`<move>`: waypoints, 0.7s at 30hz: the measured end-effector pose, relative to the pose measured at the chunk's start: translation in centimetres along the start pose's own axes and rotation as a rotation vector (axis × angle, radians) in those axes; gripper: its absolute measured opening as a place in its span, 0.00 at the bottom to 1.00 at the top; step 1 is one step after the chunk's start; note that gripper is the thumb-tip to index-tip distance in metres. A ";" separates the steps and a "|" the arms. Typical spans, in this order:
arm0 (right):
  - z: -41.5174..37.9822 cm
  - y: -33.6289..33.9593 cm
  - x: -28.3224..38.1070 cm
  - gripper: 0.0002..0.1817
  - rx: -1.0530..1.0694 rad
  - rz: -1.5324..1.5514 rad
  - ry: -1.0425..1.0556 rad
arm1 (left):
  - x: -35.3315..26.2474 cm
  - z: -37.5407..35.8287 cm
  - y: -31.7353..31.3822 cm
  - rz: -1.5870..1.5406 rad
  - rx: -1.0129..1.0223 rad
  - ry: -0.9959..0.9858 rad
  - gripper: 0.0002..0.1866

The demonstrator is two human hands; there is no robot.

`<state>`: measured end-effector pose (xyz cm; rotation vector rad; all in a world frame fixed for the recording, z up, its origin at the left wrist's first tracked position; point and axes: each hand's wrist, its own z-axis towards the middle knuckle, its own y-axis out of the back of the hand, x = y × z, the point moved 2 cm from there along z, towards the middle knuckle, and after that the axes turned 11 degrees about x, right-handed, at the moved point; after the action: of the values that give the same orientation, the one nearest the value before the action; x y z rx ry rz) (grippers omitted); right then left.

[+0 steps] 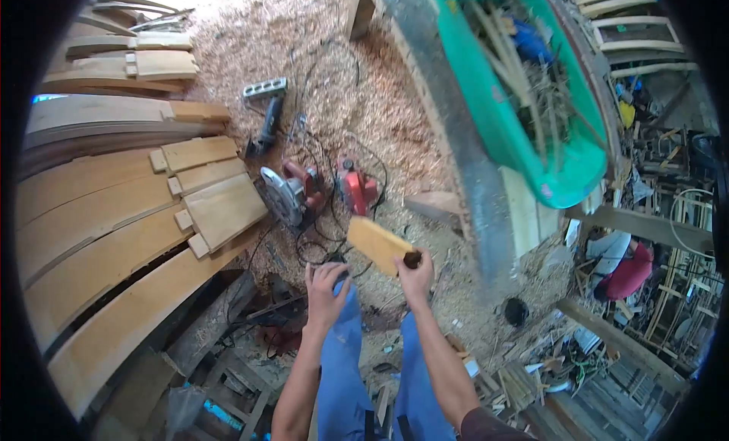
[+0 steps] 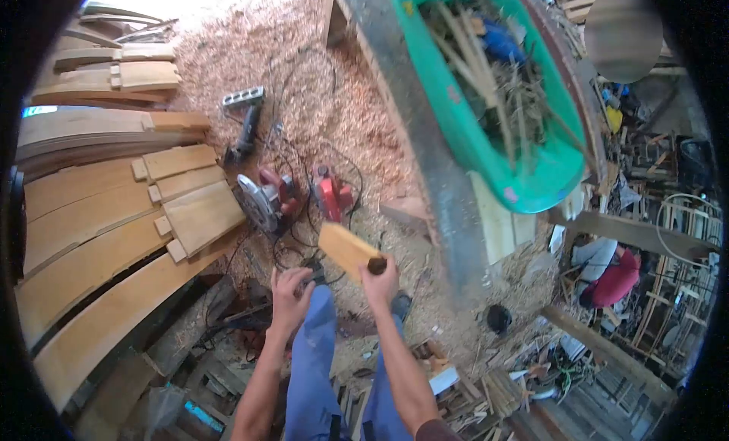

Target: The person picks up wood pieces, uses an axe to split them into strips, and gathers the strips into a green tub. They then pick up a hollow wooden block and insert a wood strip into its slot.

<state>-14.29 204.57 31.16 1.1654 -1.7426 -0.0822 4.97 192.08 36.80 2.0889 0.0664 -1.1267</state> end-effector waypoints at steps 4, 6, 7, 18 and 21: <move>7.8 -5.8 -2.5 0.27 -0.141 0.409 0.014 | 4.3 3.0 0.5 -0.037 0.028 0.027 0.14; 9.7 -5.4 0.4 0.31 -0.084 0.534 -0.101 | 4.8 3.9 1.3 -0.016 -0.007 0.005 0.14; 10.5 -5.0 1.5 0.36 -0.157 0.746 -0.126 | 4.8 4.2 1.6 0.005 -0.002 0.002 0.14; -3.6 -5.8 -6.7 0.39 -0.100 0.304 0.065 | -2.5 4.3 1.4 0.056 0.177 -0.047 0.15; -6.7 -3.2 -7.9 0.36 -0.059 0.503 -0.130 | -5.6 4.4 -1.5 0.037 0.232 -0.100 0.16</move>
<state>-6.85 211.48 27.41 0.6639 -2.0855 0.0962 -2.13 191.99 38.58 2.2218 -0.1572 -1.2651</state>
